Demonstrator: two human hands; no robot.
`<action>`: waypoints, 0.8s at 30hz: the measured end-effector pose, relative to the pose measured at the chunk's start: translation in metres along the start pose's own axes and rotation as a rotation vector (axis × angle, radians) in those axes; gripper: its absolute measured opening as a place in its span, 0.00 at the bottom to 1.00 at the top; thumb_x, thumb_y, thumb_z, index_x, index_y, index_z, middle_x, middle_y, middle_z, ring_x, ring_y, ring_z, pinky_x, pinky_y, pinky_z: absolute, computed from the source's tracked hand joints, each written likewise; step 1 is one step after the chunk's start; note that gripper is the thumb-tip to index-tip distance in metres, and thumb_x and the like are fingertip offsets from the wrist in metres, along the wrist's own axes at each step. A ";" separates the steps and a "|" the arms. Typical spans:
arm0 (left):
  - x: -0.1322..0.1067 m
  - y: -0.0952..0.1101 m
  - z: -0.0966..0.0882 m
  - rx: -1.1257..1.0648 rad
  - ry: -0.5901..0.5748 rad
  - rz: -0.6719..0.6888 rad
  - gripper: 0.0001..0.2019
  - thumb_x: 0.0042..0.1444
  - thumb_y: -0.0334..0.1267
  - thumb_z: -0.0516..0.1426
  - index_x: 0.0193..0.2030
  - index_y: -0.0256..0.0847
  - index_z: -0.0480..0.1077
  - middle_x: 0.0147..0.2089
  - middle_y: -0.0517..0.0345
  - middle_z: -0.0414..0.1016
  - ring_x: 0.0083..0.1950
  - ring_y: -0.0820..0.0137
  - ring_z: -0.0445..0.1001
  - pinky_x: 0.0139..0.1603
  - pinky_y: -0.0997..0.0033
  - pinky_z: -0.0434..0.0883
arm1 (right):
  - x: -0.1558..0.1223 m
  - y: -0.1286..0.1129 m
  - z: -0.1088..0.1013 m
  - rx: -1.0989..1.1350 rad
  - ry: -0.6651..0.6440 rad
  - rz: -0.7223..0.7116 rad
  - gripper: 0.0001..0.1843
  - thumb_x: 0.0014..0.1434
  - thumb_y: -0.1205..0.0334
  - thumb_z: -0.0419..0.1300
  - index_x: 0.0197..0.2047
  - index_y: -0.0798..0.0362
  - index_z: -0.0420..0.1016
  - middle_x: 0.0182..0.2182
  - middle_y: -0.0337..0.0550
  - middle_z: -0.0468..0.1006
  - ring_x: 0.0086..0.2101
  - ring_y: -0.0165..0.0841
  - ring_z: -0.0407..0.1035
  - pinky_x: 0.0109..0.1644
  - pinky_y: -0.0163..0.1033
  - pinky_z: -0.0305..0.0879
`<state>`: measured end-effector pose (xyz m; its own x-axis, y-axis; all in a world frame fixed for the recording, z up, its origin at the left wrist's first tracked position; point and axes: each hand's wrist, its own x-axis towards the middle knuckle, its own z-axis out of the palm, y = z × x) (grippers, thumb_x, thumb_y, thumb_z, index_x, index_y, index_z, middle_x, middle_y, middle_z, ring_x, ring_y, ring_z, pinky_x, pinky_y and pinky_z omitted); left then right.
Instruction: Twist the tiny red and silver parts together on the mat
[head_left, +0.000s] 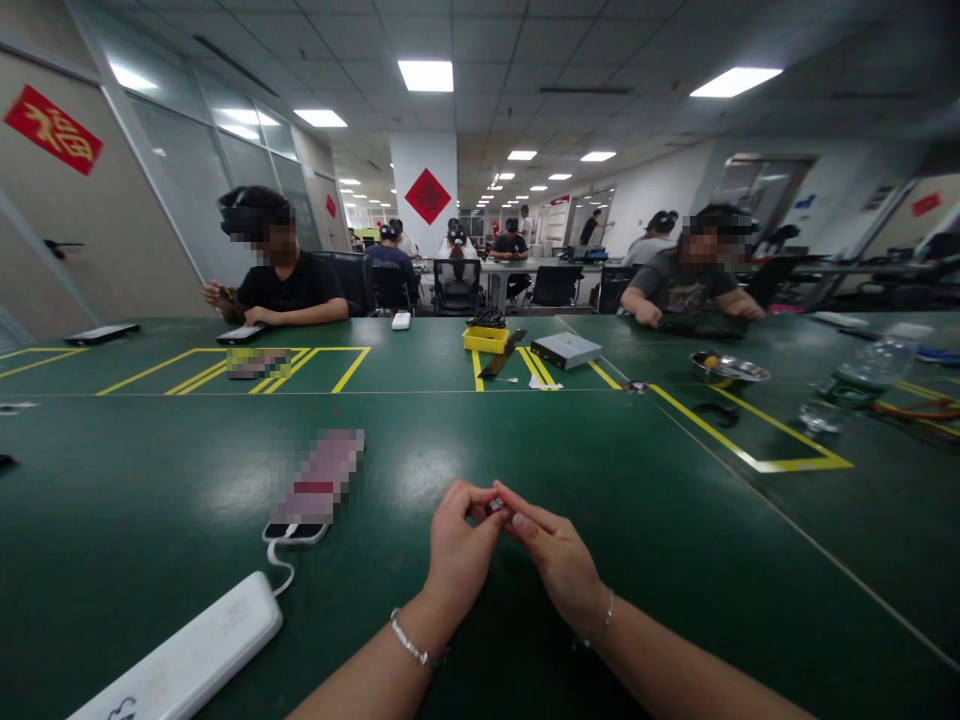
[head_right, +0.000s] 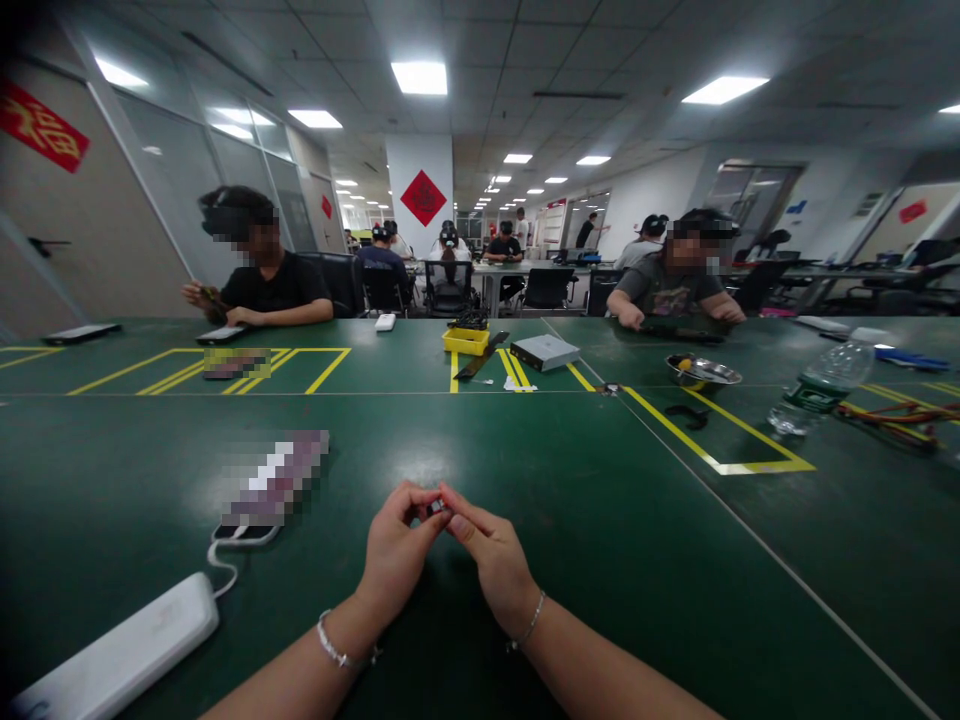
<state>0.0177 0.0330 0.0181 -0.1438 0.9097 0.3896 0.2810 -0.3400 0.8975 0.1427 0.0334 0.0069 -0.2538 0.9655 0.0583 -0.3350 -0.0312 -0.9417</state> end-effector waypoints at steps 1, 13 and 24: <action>0.000 -0.001 0.001 0.014 0.000 0.006 0.02 0.43 0.30 0.57 0.26 0.39 0.68 0.26 0.63 0.63 0.29 0.74 0.63 0.31 0.74 0.62 | 0.000 -0.001 0.002 0.047 0.001 0.019 0.20 0.47 0.56 0.61 0.45 0.50 0.72 0.47 0.46 0.70 0.48 0.37 0.63 0.56 0.47 0.53; -0.004 -0.011 0.005 0.250 -0.099 0.203 0.17 0.43 0.29 0.58 0.41 0.41 0.62 0.45 0.54 0.65 0.48 0.65 0.63 0.45 0.63 0.64 | 0.021 -0.020 -0.014 0.079 0.292 0.079 0.17 0.38 0.59 0.66 0.33 0.53 0.72 0.32 0.42 0.74 0.34 0.31 0.68 0.39 0.38 0.63; 0.008 -0.034 0.001 0.193 -0.092 -0.001 0.09 0.50 0.34 0.52 0.39 0.40 0.65 0.42 0.54 0.67 0.46 0.66 0.66 0.45 0.62 0.64 | -0.011 -0.108 -0.264 -1.571 0.965 0.128 0.12 0.47 0.60 0.51 0.29 0.53 0.75 0.35 0.60 0.69 0.37 0.46 0.64 0.33 0.48 0.56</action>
<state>0.0073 0.0524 -0.0096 -0.0593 0.9309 0.3605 0.4588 -0.2953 0.8381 0.4214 0.0943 0.0200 0.5263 0.7893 0.3163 0.8361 -0.4126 -0.3617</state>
